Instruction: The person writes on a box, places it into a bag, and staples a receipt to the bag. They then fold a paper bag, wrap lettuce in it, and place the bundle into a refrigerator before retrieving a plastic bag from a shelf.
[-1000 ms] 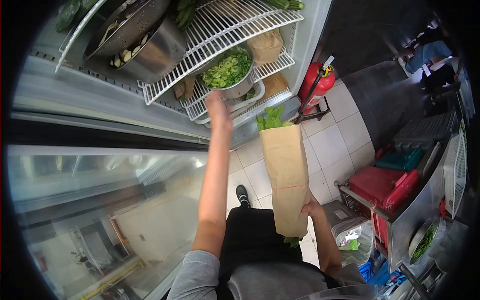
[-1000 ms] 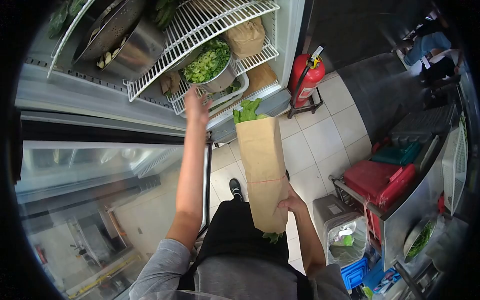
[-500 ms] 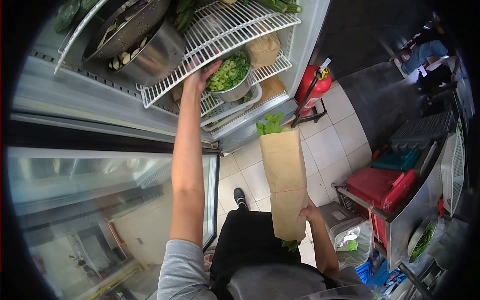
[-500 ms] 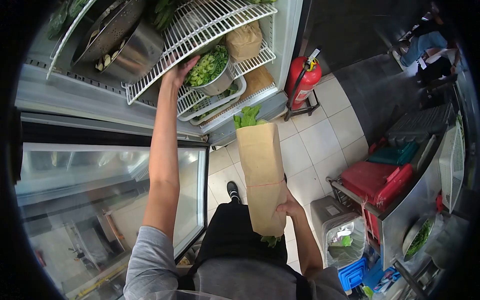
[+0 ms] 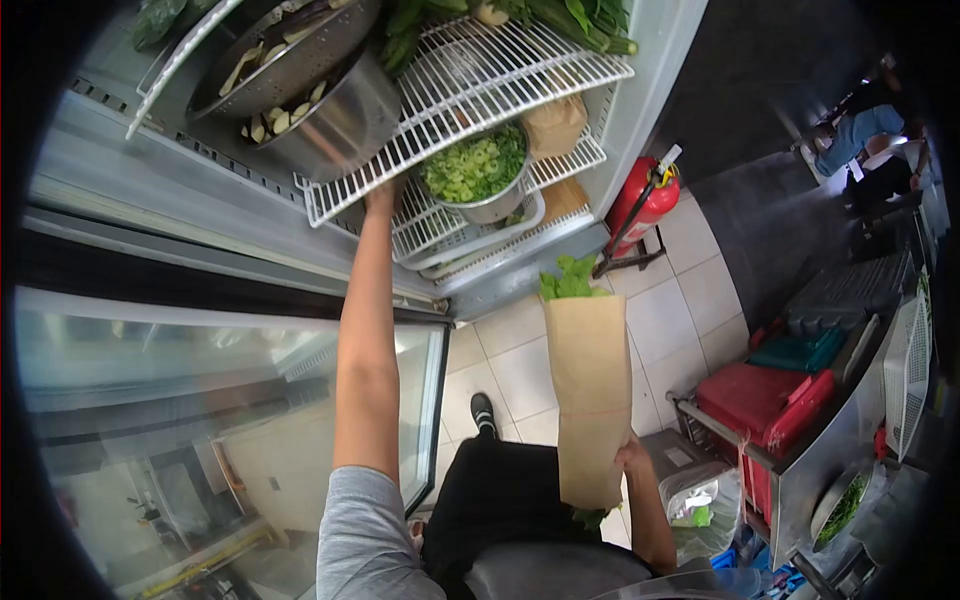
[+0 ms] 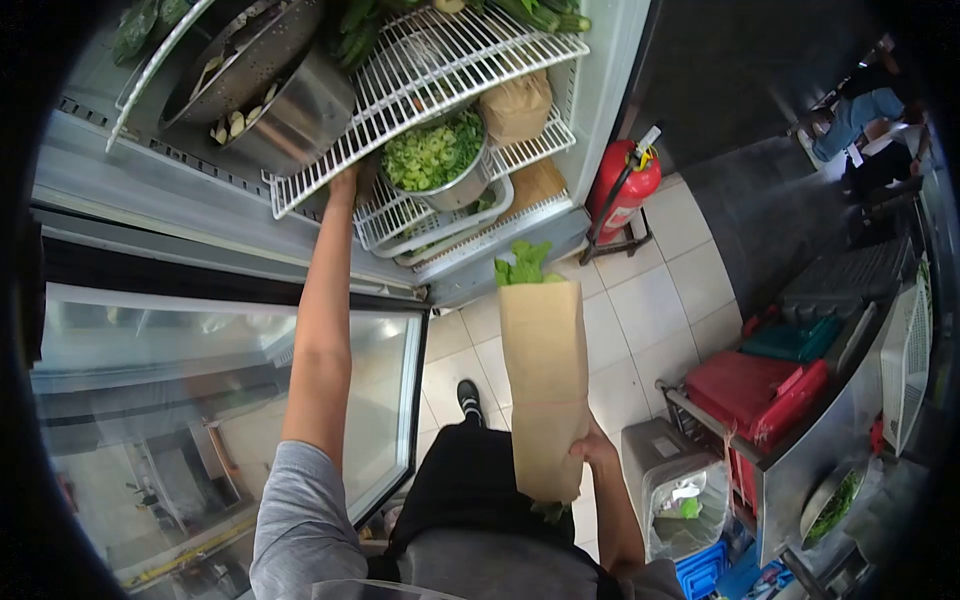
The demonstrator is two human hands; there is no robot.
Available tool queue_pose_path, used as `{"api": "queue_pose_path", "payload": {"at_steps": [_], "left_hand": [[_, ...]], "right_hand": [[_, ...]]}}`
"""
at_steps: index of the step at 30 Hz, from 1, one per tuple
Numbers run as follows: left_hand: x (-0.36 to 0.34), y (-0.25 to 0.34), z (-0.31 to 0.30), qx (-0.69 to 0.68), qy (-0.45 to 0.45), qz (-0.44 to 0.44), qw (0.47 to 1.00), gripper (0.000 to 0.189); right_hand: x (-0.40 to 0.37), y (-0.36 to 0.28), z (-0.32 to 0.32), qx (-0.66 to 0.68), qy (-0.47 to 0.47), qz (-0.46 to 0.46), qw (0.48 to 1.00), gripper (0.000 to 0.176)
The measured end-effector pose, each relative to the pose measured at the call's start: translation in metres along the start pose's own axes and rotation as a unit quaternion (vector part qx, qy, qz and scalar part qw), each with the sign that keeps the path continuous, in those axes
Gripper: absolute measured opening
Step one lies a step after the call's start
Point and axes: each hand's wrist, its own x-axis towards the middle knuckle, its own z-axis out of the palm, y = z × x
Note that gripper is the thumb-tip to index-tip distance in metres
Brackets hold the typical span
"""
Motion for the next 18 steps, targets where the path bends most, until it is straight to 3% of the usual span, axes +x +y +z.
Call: {"api": "queue_pose_path", "payload": {"at_steps": [7,14,18], "left_hand": [[0.057,-0.004,0.014,0.268,-0.052,0.096,0.957,0.047],[0.066,0.002,0.009,0.338,-0.071,0.124,0.93,0.046],[0.061,0.009,-0.002,0.361,-0.073,0.131,0.92,0.045]], "right_hand": [[-0.005,0.017,0.001,0.013,0.015,0.004,1.0,0.116],[-0.004,0.042,-0.007,0.03,0.021,0.048,0.998,0.115],[0.024,0.021,0.01,0.018,-0.019,0.009,1.0,0.11]]}}
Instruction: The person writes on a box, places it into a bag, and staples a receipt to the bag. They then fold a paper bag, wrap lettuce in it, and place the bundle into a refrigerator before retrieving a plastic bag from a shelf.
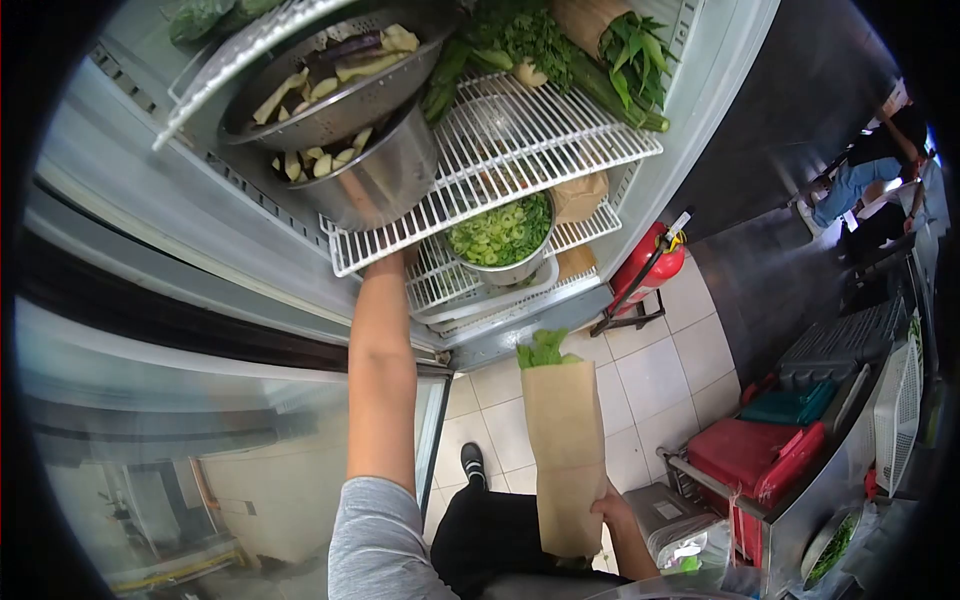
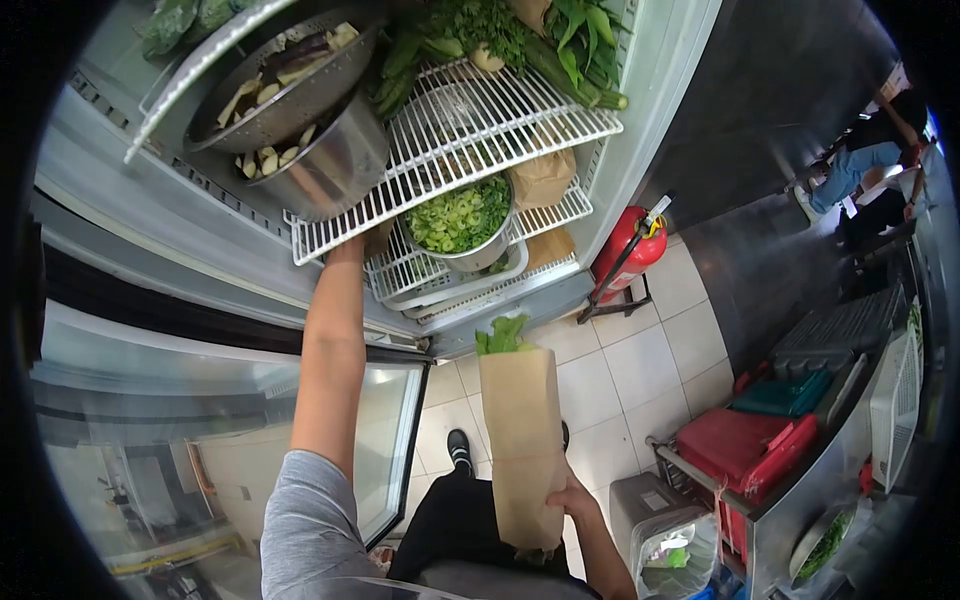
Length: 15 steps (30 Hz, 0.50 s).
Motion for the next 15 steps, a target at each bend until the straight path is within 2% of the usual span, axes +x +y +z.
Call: {"api": "queue_pose_path", "payload": {"at_steps": [3,6,10,15], "left_hand": [[-0.006,-0.001,-0.005,0.024,-0.002,0.005,1.0,0.045],[-0.009,0.002,-0.007,0.05,-0.005,0.014,0.999,0.045],[-0.015,0.005,-0.003,0.099,-0.008,0.031,0.995,0.045],[-0.031,0.003,0.012,0.177,-0.013,0.071,0.982,0.044]], "right_hand": [[0.042,-0.025,0.016,-0.044,-0.011,0.031,0.998,0.101],[0.084,-0.029,0.043,0.033,0.021,-0.014,0.999,0.091],[0.118,-0.037,0.071,0.059,0.035,-0.025,0.997,0.081],[0.135,-0.05,0.105,0.014,0.038,-0.072,0.997,0.08]]}}
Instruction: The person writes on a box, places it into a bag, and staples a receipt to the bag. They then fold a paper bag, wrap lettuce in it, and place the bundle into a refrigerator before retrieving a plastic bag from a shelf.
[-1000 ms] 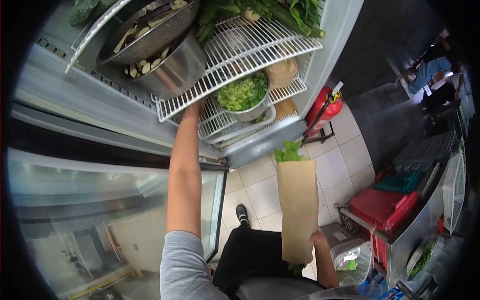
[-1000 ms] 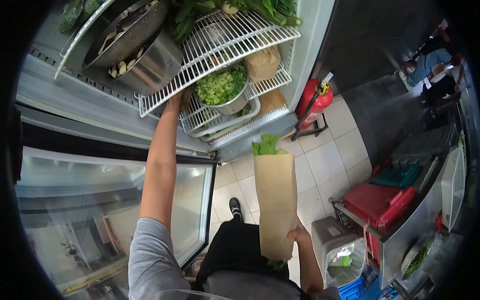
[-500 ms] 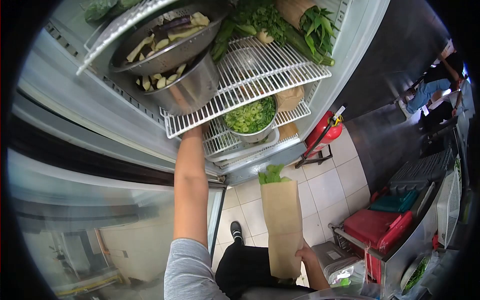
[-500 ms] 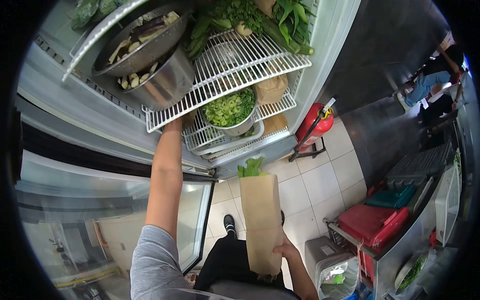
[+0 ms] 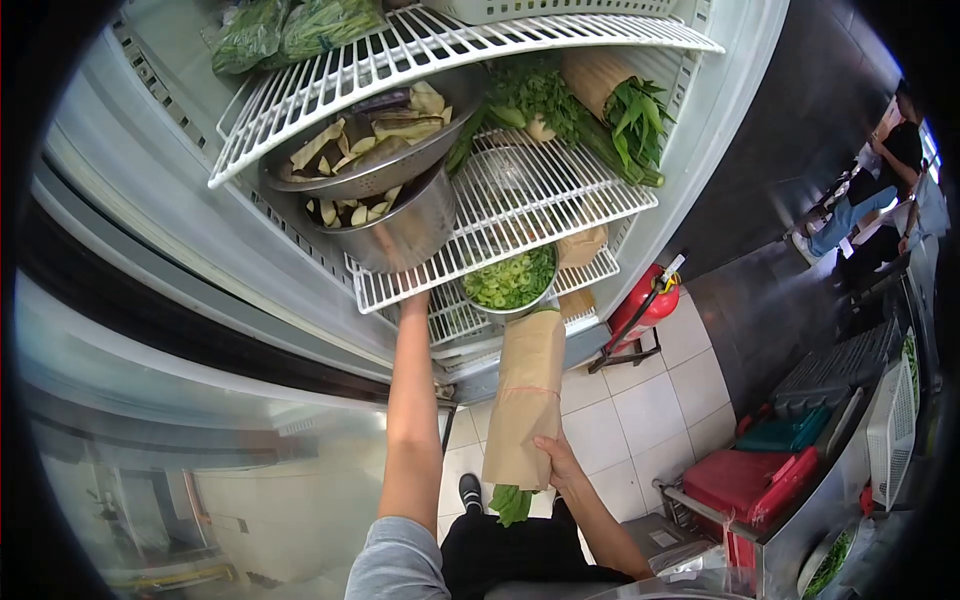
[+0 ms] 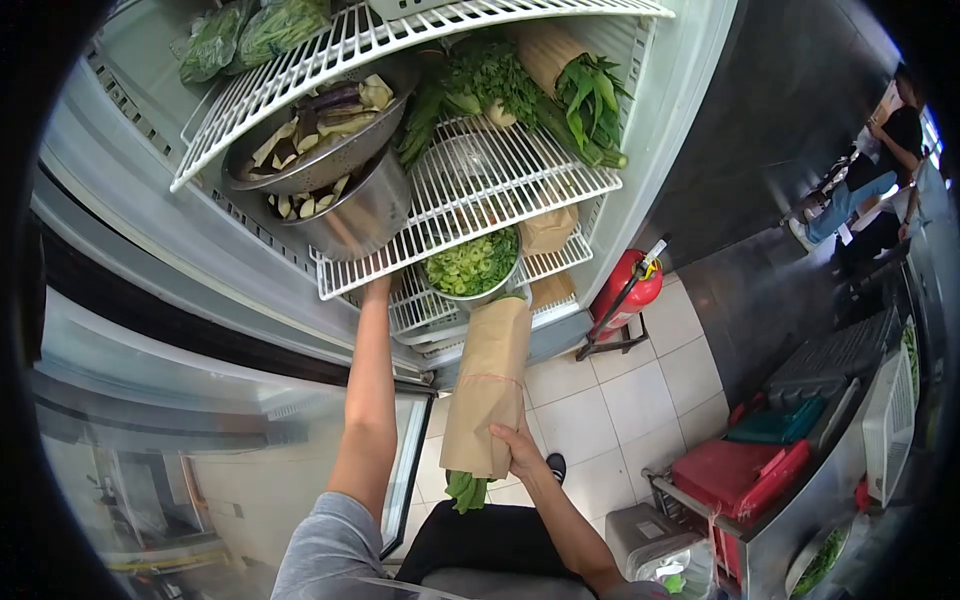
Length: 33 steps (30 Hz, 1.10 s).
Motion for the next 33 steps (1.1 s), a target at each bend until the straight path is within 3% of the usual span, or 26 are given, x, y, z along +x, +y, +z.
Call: {"api": "queue_pose_path", "payload": {"at_steps": [6,9,12,14,15,20,21,25,28,29,33], "left_hand": [[0.008,0.001,0.009,0.069,0.012,0.04,0.997,0.044],[0.004,-0.01,0.007,0.116,0.106,0.096,0.983,0.044],[-0.028,-0.029,0.015,0.229,0.292,0.164,0.914,0.044],[-0.046,-0.032,0.02,0.134,0.329,0.155,0.922,0.044],[-0.046,-0.025,0.015,-0.007,0.34,0.148,0.929,0.045],[-0.115,0.011,-0.051,-0.074,0.265,0.039,0.96,0.032],[-0.122,0.018,-0.054,-0.081,0.294,0.02,0.952,0.028],[-0.132,0.018,-0.064,-0.061,0.263,0.053,0.961,0.021],[-0.146,0.031,-0.073,-0.07,0.192,0.012,0.979,0.026],[-0.147,0.031,-0.065,-0.045,0.216,0.013,0.975,0.029],[-0.155,0.029,-0.056,-0.033,0.161,-0.013,0.986,0.03]], "right_hand": [[0.005,0.0,-0.003,0.019,-0.027,0.013,0.999,0.084],[0.005,-0.002,-0.002,0.026,-0.038,0.008,0.999,0.084],[0.008,-0.004,-0.002,0.025,-0.041,0.005,0.999,0.084],[0.007,-0.002,-0.004,0.026,-0.042,0.009,0.999,0.083],[0.008,-0.004,-0.004,0.025,-0.045,0.007,0.999,0.082],[0.01,-0.011,-0.005,0.017,-0.046,0.008,0.999,0.08],[0.008,-0.015,-0.002,0.015,-0.048,0.009,0.999,0.08],[0.004,-0.026,-0.002,0.015,-0.068,0.015,0.997,0.079],[0.007,-0.026,-0.003,0.003,-0.069,-0.006,0.998,0.079],[0.009,-0.026,-0.004,0.003,-0.071,-0.006,0.997,0.079],[0.008,-0.027,-0.011,0.001,-0.079,0.022,0.997,0.08]]}}
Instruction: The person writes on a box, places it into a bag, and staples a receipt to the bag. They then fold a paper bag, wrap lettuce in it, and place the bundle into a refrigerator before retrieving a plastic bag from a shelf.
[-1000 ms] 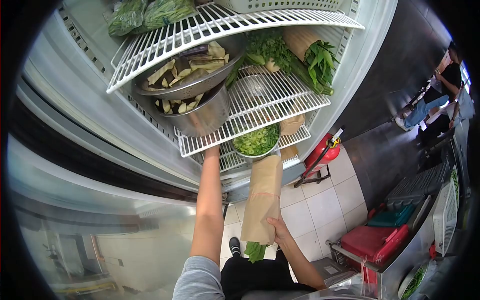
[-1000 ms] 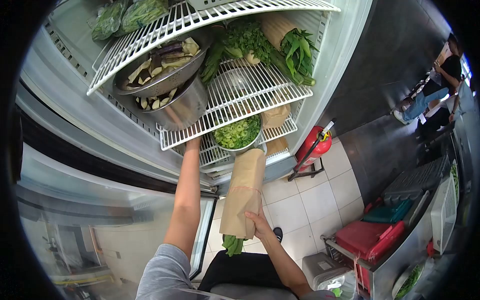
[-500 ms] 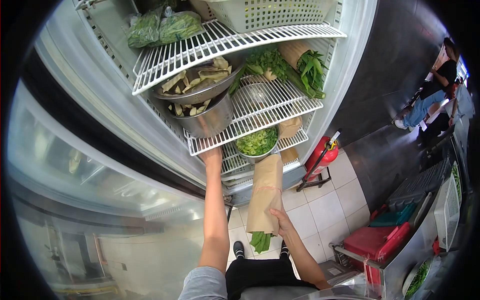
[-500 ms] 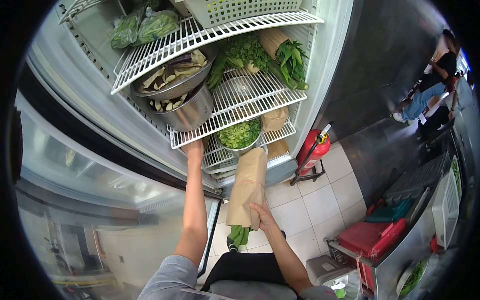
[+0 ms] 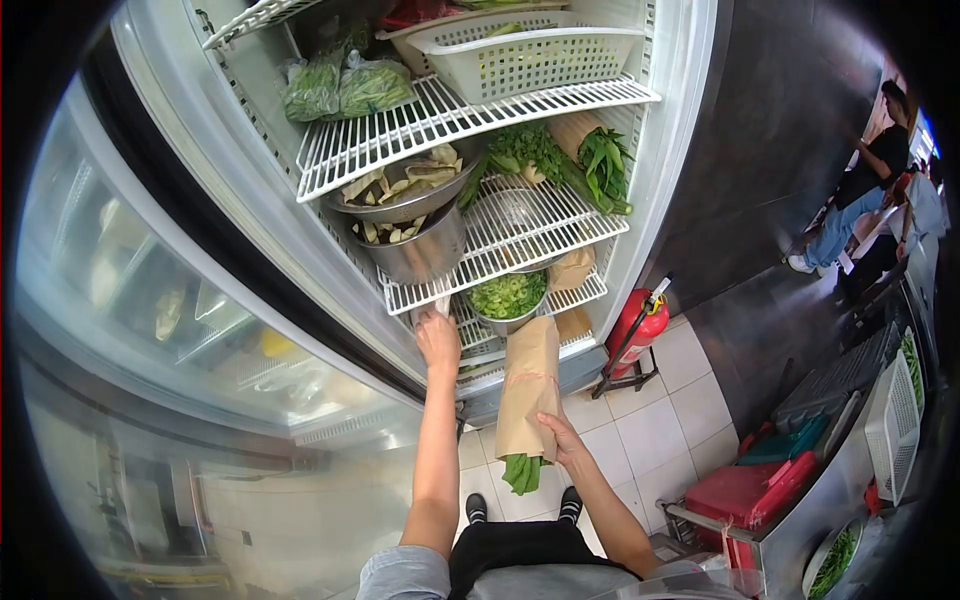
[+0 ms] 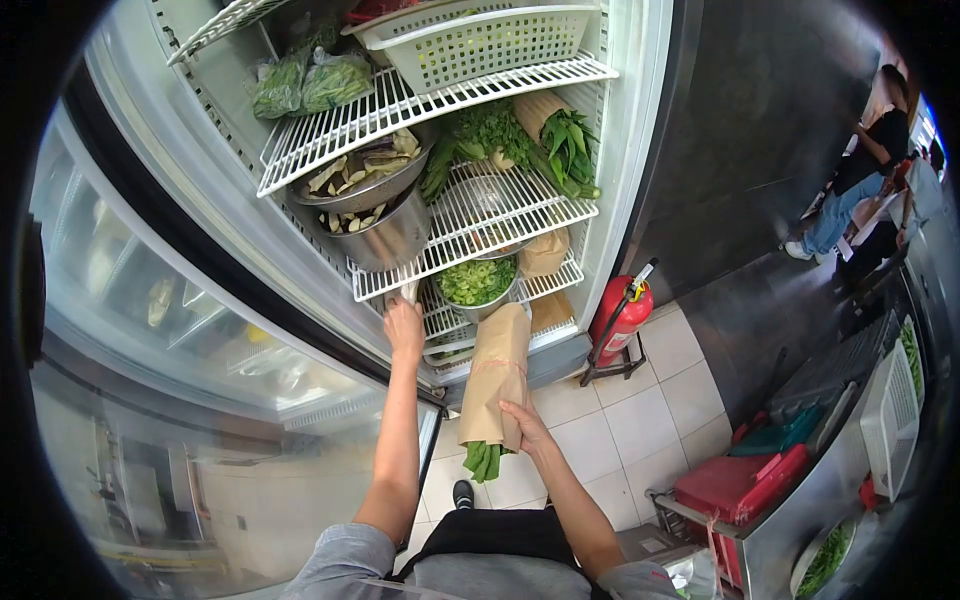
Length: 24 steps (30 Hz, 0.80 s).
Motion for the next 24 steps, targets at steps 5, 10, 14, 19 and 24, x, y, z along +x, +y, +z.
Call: {"api": "queue_pose_path", "payload": {"at_steps": [5,10,14,19,24], "left_hand": [[-0.001,0.003,-0.016,0.028,-0.01,0.025,0.999,0.031],[-0.019,0.018,-0.022,0.011,-0.011,0.001,1.0,0.025],[-0.015,0.018,-0.027,0.015,-0.014,0.004,1.0,0.022],[-0.028,0.038,-0.019,0.022,-0.005,-0.019,1.0,0.021],[-0.077,0.051,-0.031,0.0,-0.08,-0.052,0.995,0.02]], "right_hand": [[0.006,-0.006,-0.006,-0.017,-0.014,-0.01,1.0,0.083],[0.006,-0.013,-0.007,-0.014,-0.025,0.017,0.999,0.085],[0.005,-0.025,-0.005,-0.031,-0.029,0.016,0.999,0.085],[0.005,-0.023,-0.009,-0.038,-0.018,0.019,0.999,0.086],[0.005,-0.029,-0.01,-0.034,-0.029,0.035,0.998,0.086]]}}
